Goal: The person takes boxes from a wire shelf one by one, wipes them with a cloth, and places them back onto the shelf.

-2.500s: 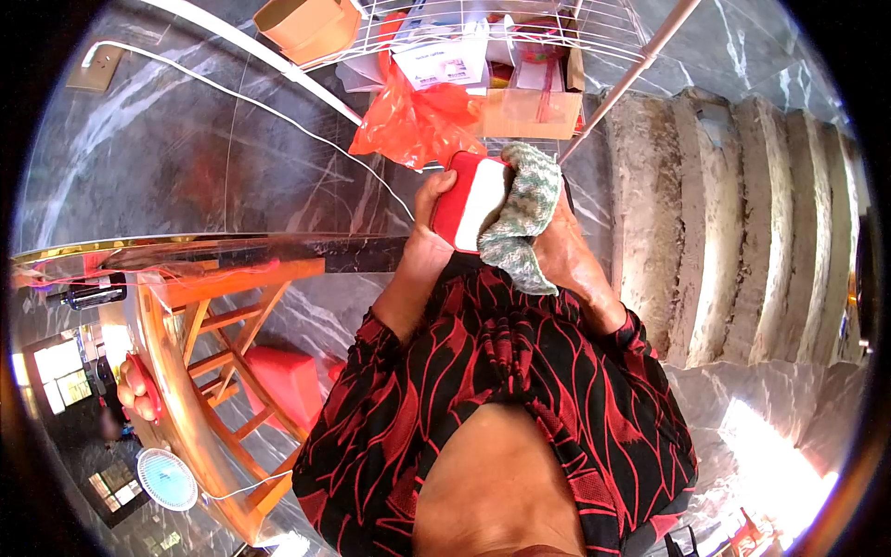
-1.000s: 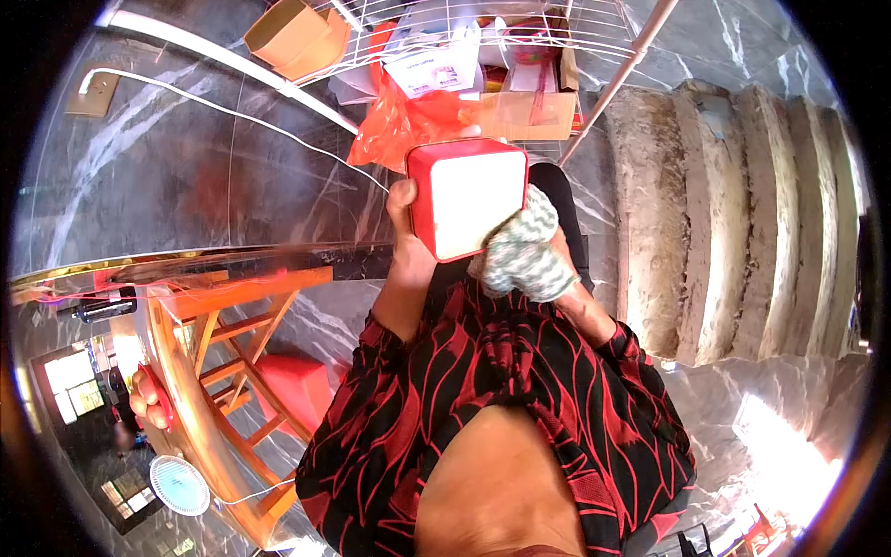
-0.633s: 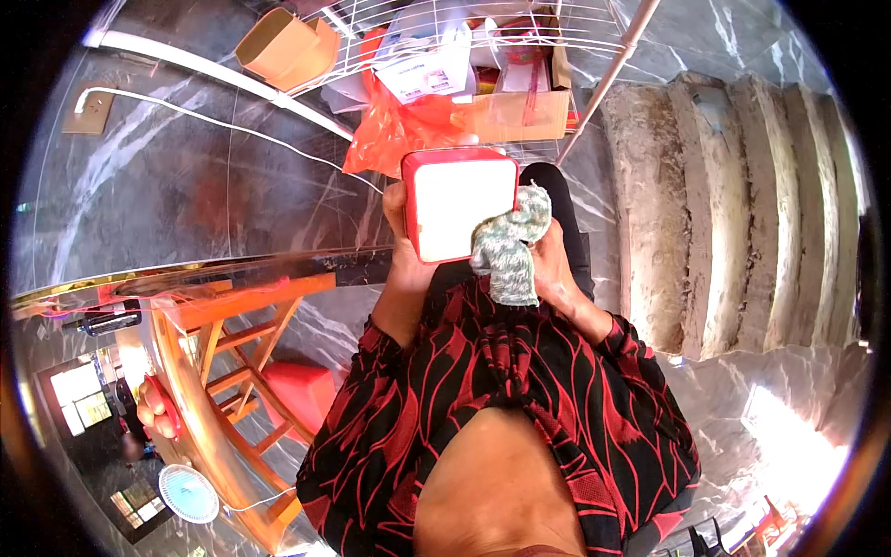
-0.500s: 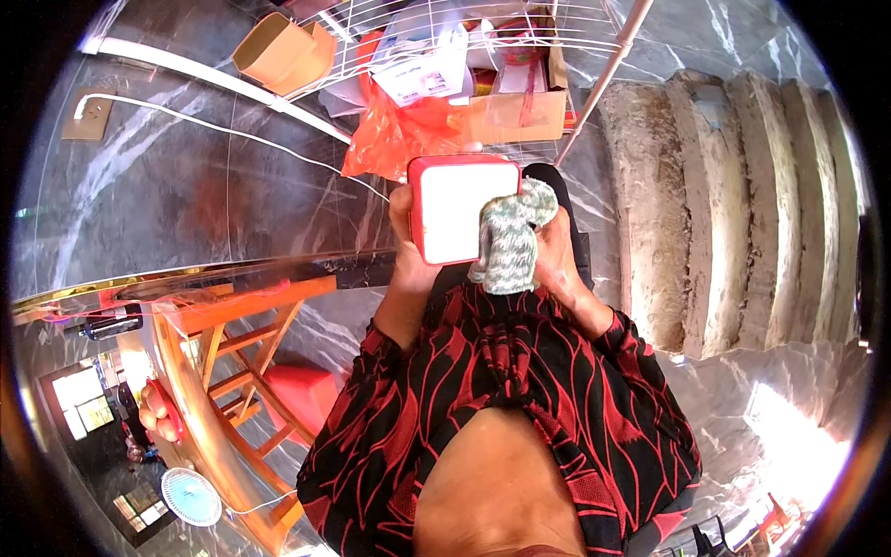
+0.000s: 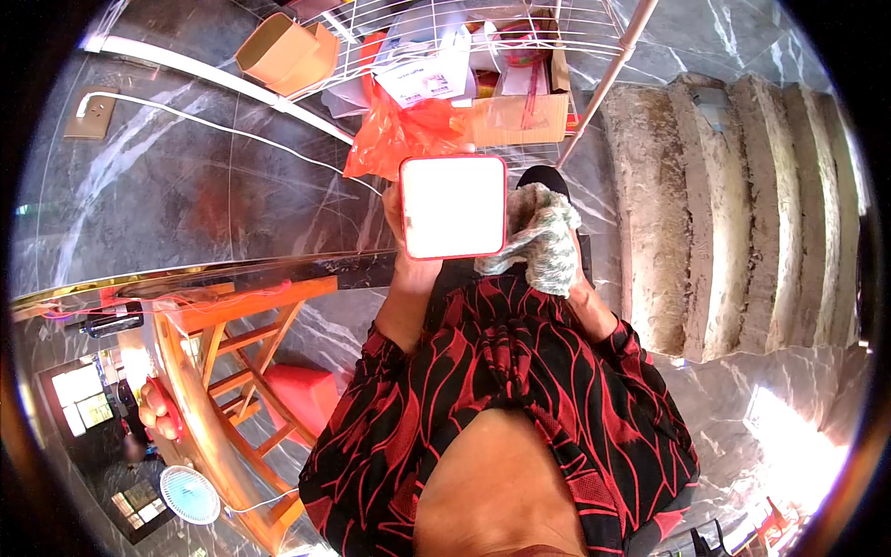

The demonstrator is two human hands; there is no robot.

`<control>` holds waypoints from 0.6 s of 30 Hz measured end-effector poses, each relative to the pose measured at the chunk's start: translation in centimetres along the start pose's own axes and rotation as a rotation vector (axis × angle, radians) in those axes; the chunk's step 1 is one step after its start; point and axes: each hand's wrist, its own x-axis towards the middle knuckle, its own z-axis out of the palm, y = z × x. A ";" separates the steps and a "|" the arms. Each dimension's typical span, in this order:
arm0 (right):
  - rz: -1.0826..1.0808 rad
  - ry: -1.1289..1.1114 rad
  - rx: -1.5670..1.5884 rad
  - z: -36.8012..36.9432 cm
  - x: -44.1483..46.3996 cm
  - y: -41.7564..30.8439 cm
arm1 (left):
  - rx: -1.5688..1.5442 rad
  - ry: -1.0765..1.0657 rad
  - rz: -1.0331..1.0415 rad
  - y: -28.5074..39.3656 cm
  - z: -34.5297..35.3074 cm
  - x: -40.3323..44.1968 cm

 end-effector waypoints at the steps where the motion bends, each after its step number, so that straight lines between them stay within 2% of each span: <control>1: -0.020 -0.044 -0.177 -0.2 0.0 -0.2 | 0.006 0.016 0.002 -0.1 -0.1 0.0; 2: -0.048 -0.085 -0.352 -0.3 0.0 -0.5 | 0.009 0.031 -0.004 -0.1 -0.1 0.0; 4: -0.097 0.069 -0.535 1.0 -0.6 -1.7 | 0.020 0.061 -0.022 -0.1 0.1 -0.2; 7: -0.086 0.184 -0.400 1.8 0.2 -2.0 | 0.039 0.108 -0.045 -0.2 0.3 -0.3; 8: -0.410 0.177 -0.845 1.2 1.1 -1.2 | 0.036 0.117 -0.056 -0.2 0.2 -0.2; 10: -0.398 0.009 -0.910 1.5 -0.1 -1.7 | -0.018 0.095 -0.094 -0.4 0.7 0.1; 12: -0.409 -0.098 -0.971 2.1 -0.8 -1.9 | -0.276 -0.116 -0.143 -0.8 1.8 0.3; 14: -0.454 -0.055 -0.995 3.1 -0.5 -1.6 | -0.095 -0.063 -0.163 -0.5 3.2 -0.2; 17: -0.521 0.029 -1.002 4.0 0.3 -1.4 | -0.095 -0.075 -0.141 -0.7 4.2 -0.5; 18: -0.542 0.058 -0.999 4.2 0.4 -1.3 | 0.002 -0.029 -0.139 -0.4 4.9 -0.9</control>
